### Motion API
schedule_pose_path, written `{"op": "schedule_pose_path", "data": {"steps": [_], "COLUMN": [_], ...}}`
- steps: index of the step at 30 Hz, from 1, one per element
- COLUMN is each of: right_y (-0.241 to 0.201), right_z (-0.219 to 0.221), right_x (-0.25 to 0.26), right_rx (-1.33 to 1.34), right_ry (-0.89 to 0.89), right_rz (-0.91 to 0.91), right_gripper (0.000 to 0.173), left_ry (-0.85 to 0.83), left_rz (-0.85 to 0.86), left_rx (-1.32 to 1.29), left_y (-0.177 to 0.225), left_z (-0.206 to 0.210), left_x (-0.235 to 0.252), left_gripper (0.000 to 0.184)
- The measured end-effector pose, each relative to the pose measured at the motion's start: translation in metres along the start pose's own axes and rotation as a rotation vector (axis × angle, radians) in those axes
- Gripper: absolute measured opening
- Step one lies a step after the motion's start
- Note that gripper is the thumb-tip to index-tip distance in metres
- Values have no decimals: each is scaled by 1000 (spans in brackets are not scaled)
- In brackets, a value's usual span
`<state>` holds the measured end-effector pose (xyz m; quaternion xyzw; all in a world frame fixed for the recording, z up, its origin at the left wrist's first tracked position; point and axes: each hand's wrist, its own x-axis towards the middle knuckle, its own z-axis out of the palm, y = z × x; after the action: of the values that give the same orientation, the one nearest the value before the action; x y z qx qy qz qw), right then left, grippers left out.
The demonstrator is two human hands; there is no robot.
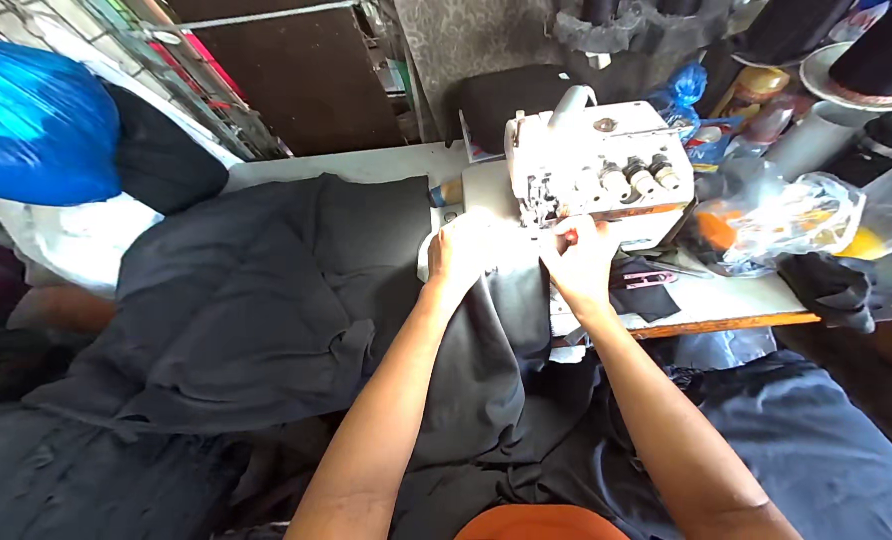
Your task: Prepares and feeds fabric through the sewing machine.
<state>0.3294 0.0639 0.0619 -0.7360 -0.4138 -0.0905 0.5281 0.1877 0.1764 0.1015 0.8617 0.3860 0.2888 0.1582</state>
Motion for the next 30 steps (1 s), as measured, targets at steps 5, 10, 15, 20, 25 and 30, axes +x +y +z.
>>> {"op": "schedule_pose_path", "data": {"steps": [5, 10, 15, 20, 25, 30], "right_y": [2, 30, 50, 41, 24, 14], "right_z": [-9, -46, -60, -54, -47, -27], "right_x": [-31, -134, -191, -161, -109, -63], "right_rx": [490, 779, 802, 632, 517, 511], "right_ry": [-235, -600, -611, -571, -552, -498], "right_rz": [389, 477, 478, 401, 356, 315], "right_gripper": [25, 10, 6, 8, 14, 19], "left_ry": [290, 581, 268, -96, 104, 281], "left_rz": [217, 127, -429, -560, -468, -295], "left_rx": [-108, -126, -86, -194, -571, -493], "left_y": [-24, -83, -114, -131, -110, -107], "left_z": [3, 8, 29, 16, -55, -123], "left_x": [-28, -166, -294, -269, -234, -168], "left_gripper": [27, 23, 82, 34, 15, 9]}}
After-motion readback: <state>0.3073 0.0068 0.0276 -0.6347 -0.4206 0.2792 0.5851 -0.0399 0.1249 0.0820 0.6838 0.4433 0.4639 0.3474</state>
